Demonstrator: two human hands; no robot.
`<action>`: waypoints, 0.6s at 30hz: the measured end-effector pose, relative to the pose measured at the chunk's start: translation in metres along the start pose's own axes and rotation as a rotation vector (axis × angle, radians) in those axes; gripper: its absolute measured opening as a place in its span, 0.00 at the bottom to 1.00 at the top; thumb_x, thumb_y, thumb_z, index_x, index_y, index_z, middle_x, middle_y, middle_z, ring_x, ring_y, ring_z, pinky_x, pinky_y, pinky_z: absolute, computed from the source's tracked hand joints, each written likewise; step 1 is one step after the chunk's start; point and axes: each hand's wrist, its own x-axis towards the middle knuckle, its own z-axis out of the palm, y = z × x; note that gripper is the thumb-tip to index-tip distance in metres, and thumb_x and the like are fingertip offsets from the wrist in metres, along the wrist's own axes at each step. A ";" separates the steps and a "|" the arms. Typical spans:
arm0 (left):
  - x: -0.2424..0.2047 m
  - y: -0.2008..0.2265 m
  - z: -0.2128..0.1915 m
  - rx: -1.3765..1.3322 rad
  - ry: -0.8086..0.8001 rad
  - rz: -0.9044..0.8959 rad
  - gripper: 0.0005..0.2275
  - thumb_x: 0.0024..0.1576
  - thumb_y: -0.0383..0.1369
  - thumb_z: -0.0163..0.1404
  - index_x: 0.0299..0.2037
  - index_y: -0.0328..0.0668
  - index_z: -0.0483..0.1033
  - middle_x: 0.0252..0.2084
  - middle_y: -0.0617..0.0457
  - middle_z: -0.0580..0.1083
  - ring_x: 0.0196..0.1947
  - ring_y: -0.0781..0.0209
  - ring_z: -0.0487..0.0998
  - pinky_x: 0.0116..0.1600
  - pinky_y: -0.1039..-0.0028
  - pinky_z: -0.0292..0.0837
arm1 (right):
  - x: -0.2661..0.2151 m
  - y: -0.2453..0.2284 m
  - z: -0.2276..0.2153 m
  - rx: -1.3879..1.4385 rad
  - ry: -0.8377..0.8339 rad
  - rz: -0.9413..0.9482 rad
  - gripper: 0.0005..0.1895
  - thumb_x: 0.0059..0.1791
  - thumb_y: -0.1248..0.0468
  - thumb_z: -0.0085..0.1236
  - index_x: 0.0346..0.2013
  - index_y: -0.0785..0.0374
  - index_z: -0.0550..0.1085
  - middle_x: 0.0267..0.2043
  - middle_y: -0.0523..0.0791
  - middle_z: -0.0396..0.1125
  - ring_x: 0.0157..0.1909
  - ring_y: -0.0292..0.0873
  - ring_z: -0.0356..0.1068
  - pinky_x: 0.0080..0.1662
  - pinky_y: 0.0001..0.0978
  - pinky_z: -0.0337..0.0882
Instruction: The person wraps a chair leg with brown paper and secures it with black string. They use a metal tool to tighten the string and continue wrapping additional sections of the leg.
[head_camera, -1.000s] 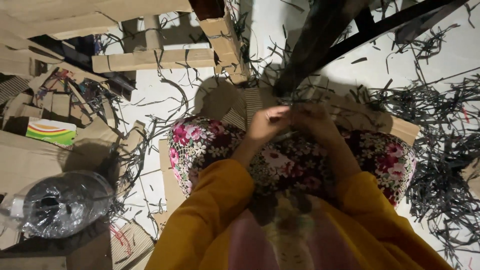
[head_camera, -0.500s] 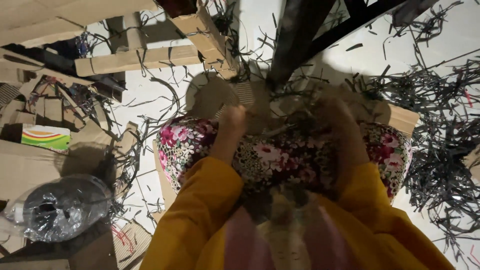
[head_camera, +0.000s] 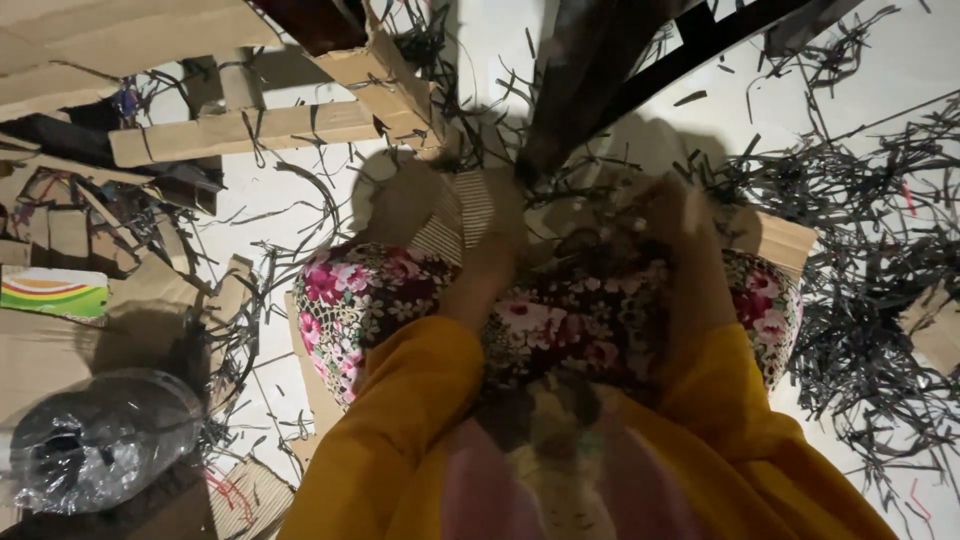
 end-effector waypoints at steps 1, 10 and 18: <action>-0.015 0.016 -0.020 -0.159 0.009 -0.062 0.10 0.59 0.26 0.45 0.38 0.27 0.79 0.33 0.40 0.77 0.39 0.42 0.83 0.42 0.51 0.80 | -0.003 0.002 -0.008 0.083 -0.041 0.036 0.12 0.49 0.57 0.64 0.44 0.58 0.78 0.38 0.52 0.73 0.38 0.54 0.76 0.32 0.45 0.71; -0.076 0.072 -0.069 -0.768 -0.049 -0.294 0.30 0.53 0.50 0.56 0.56 0.27 0.74 0.49 0.35 0.76 0.54 0.43 0.78 0.56 0.50 0.72 | -0.030 -0.048 -0.023 -0.008 0.325 -0.194 0.23 0.47 0.69 0.65 0.58 0.64 0.77 0.51 0.59 0.69 0.54 0.67 0.68 0.54 0.53 0.70; -0.049 0.048 -0.036 -0.241 0.141 0.325 0.08 0.58 0.24 0.46 0.43 0.30 0.76 0.37 0.39 0.76 0.38 0.47 0.80 0.42 0.58 0.78 | -0.021 -0.022 -0.038 -0.073 0.367 -0.014 0.08 0.48 0.75 0.56 0.36 0.74 0.82 0.46 0.66 0.73 0.51 0.69 0.71 0.51 0.60 0.69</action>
